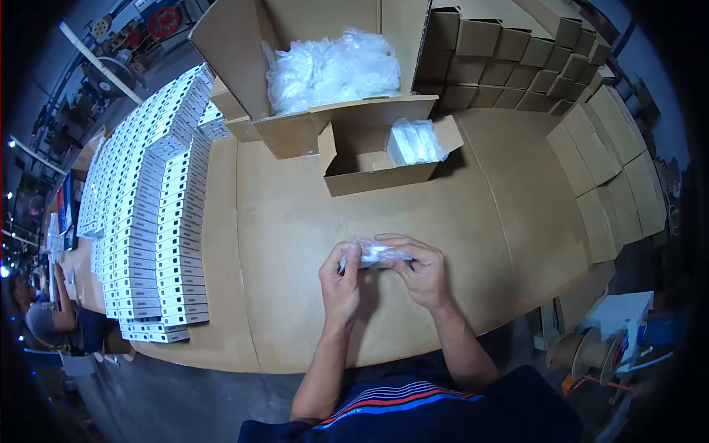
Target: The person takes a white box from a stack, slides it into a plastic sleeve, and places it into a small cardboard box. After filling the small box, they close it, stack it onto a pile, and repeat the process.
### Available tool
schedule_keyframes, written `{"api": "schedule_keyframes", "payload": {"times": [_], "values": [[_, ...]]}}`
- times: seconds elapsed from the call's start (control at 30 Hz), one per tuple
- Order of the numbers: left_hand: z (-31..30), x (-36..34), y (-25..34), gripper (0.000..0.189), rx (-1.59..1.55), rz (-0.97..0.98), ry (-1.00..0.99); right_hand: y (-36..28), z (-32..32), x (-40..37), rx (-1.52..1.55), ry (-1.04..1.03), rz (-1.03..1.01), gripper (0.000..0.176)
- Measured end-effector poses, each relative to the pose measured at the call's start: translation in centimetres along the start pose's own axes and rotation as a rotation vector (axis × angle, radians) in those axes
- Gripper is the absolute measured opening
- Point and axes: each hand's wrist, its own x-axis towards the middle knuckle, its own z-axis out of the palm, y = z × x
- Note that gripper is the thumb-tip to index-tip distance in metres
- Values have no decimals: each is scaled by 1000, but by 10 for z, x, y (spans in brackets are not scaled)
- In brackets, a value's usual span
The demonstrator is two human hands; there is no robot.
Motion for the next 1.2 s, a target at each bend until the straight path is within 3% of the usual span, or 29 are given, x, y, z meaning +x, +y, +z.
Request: {"api": "schedule_keyframes", "payload": {"times": [0.07,0.13,0.2,0.27,0.3,0.4,0.43,0.6,0.63,0.73,0.77,0.87,0.9,1.07,1.2], "values": [[3,-2,3,27,17,-43,47,-1,2,-3,64,69,160,11],[4,-2,6,28,12,-65,91,-8,1,-1,171,197,154,14],[5,2,7,30,-17,-62,126,-9,-2,2,159,190,28,17],[2,7,5,30,-6,-52,138,-5,-13,2,25,53,-213,18],[2,7,5,31,-4,-49,135,-8,-17,5,-62,-96,-241,18],[6,6,8,30,4,-46,106,-27,-9,4,-138,-172,-7,27],[8,5,9,31,-9,-44,104,-12,-14,8,-319,-168,-170,34],[16,-3,38,39,-3,49,65,-21,-15,12,-259,-147,-56,35],[6,-2,40,56,23,55,-40,-23,-16,12,-262,-156,-45,35],[-8,1,44,68,210,167,-291,-21,-18,11,-226,-148,21,34],[-9,0,49,66,196,101,-319,-19,-18,11,-205,-141,48,33],[-24,9,39,48,437,276,-425,-28,-20,17,-298,-208,-113,35],[-20,6,45,32,376,189,-359,-32,-20,19,-323,-214,-135,34],[-24,8,34,26,324,117,-357,-49,-19,25,-458,-230,-287,32],[-23,9,33,23,297,114,-348,-64,-33,32,-638,-394,-388,26]]}}
